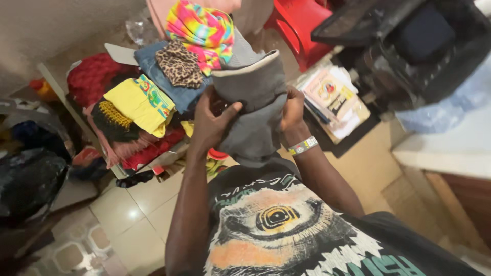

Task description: The person organizes and packs various items into a black suitcase. They first arrange several books and papers on a nearby surface, then fold a dark blue garment and place it inside the suitcase. The person continues by folding and packing a grey garment, a leopard-print cloth, and a pair of denim shorts into the luggage.

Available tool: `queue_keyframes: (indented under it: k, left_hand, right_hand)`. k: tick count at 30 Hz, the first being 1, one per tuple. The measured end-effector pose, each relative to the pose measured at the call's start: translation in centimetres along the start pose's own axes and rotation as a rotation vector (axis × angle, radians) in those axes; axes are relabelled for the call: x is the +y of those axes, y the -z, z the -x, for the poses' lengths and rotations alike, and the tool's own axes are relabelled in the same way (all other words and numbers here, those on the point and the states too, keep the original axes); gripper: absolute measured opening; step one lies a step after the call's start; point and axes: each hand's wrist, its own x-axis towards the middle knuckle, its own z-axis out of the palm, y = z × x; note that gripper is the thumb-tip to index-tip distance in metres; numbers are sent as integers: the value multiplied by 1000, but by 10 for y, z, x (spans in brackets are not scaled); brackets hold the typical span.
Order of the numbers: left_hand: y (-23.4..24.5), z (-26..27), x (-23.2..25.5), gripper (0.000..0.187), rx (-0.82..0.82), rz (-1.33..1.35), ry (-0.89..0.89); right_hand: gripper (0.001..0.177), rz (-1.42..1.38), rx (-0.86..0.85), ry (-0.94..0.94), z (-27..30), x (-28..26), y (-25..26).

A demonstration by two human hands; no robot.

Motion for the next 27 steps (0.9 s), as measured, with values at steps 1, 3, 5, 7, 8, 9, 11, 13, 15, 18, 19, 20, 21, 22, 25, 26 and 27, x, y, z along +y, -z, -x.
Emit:
queue_keyframes:
  k: [1, 3, 5, 7, 8, 9, 11, 13, 15, 18, 19, 20, 21, 22, 25, 26, 27]
  left_hand:
    - [-2, 5, -8, 59, 0, -24, 10]
    - [-9, 17, -25, 56, -17, -63, 27]
    - [-17, 32, -39, 52, -49, -24, 14]
    - [-27, 47, -47, 51, -34, 34, 19]
    - [-35, 56, -51, 52, -2, 74, 26]
    - [-43, 63, -55, 53, 31, 114, 33]
    - [-56, 74, -63, 43, -87, 83, 163]
    - [-77, 83, -74, 37, -191, -20, 204]
    - [-100, 91, -85, 36, -284, -196, 159]
    - [-121, 100, -95, 47, -392, -289, -27]
    - [-125, 104, -97, 51, -437, -248, -78]
    - [-126, 106, -99, 55, -473, -209, -129]
    - [-129, 109, -102, 59, -509, -169, -178]
    - [-134, 111, -106, 54, -525, -13, 6]
    - [-160, 117, -125, 35, -545, 292, 356]
    - [-169, 117, -130, 27, -551, 283, 324]
    - [-179, 118, -135, 19, -557, 275, 291]
  right_hand:
    - [36, -19, 50, -6, 14, 3, 3]
    - [36, 34, 217, 41, 46, 2, 10]
    - [30, 98, 285, 100, 73, 0, 13]
    - [19, 195, 279, 159, 109, 1, 10]
    - [22, 398, 398, 178, 122, 4, 5]
    - [24, 602, 517, 192, 139, 4, -1]
    - [28, 902, 628, 279, 164, 9, -13]
    - [33, 1097, 610, 443, 187, 12, -20]
    - [34, 861, 443, 207, 208, 13, -23]
    - [33, 887, 371, 208, 228, 14, -19]
    - [33, 965, 377, 258, 236, 12, -16]
    - [31, 889, 397, 259, 241, 7, -11]
    - [30, 812, 415, 262, 245, 1, -5]
    - [29, 733, 429, 257, 250, -3, 1]
    - [20, 677, 382, 295, 274, -19, 28]
    - [19, 672, 386, 310, 281, -26, 37]
    - [17, 666, 389, 325, 289, -32, 46]
